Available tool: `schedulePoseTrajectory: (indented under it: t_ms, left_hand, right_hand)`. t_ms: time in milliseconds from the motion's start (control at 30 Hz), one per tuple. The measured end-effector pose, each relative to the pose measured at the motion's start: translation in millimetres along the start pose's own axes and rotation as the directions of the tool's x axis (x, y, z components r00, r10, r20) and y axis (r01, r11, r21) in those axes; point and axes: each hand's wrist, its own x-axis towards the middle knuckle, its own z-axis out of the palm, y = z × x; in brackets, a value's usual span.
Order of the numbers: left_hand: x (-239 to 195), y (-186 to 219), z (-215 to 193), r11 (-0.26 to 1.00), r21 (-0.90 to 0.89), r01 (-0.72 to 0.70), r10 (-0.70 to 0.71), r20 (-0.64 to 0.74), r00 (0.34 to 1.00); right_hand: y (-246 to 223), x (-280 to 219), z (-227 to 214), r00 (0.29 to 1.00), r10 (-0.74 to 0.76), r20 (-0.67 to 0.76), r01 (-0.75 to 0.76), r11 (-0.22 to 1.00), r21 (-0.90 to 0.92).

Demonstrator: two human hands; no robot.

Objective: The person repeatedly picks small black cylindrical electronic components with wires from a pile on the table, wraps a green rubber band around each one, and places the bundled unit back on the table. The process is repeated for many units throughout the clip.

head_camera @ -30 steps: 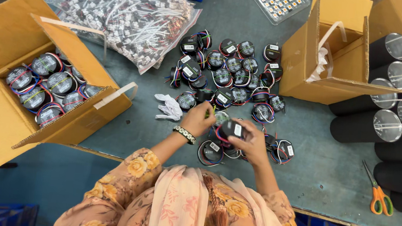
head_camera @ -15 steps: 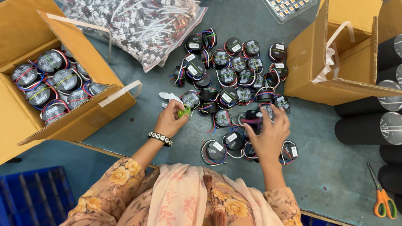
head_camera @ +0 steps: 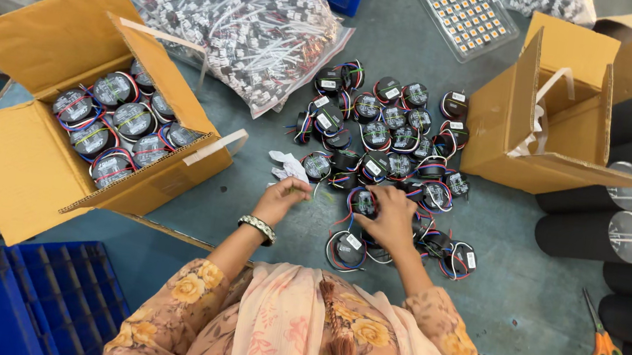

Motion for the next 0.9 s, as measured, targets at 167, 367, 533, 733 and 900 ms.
schedulePoseTrajectory:
  t_ms: [167,367,533,733,900]
  left_hand:
    - [-28,37,22,0.579,0.813,-0.060,0.258,-0.113,0.960]
    - [-22,65,59,0.720,0.675,-0.161,0.233,-0.016,0.972]
    - [-33,78,81,0.472,0.788,-0.394,0.516,0.116,0.849]
    - [-21,66,79,0.376,0.826,-0.421,0.509,0.196,0.838]
    - [-13,33,71,0.556,0.795,-0.242,0.340,0.049,0.939]
  right_hand:
    - [24,-27,2,0.962,0.141,0.235,-0.245,0.054,0.968]
    - [25,-52,31,0.947,0.031,0.320,-0.268,-0.472,0.840]
    - [6,-59,45,0.954,0.070,0.293,-0.227,-0.472,0.852]
    - [7,-72,49,0.941,0.124,0.314,-0.260,-0.326,0.909]
    - [22,-86,49,0.944,-0.146,0.298,-0.331,-0.460,0.824]
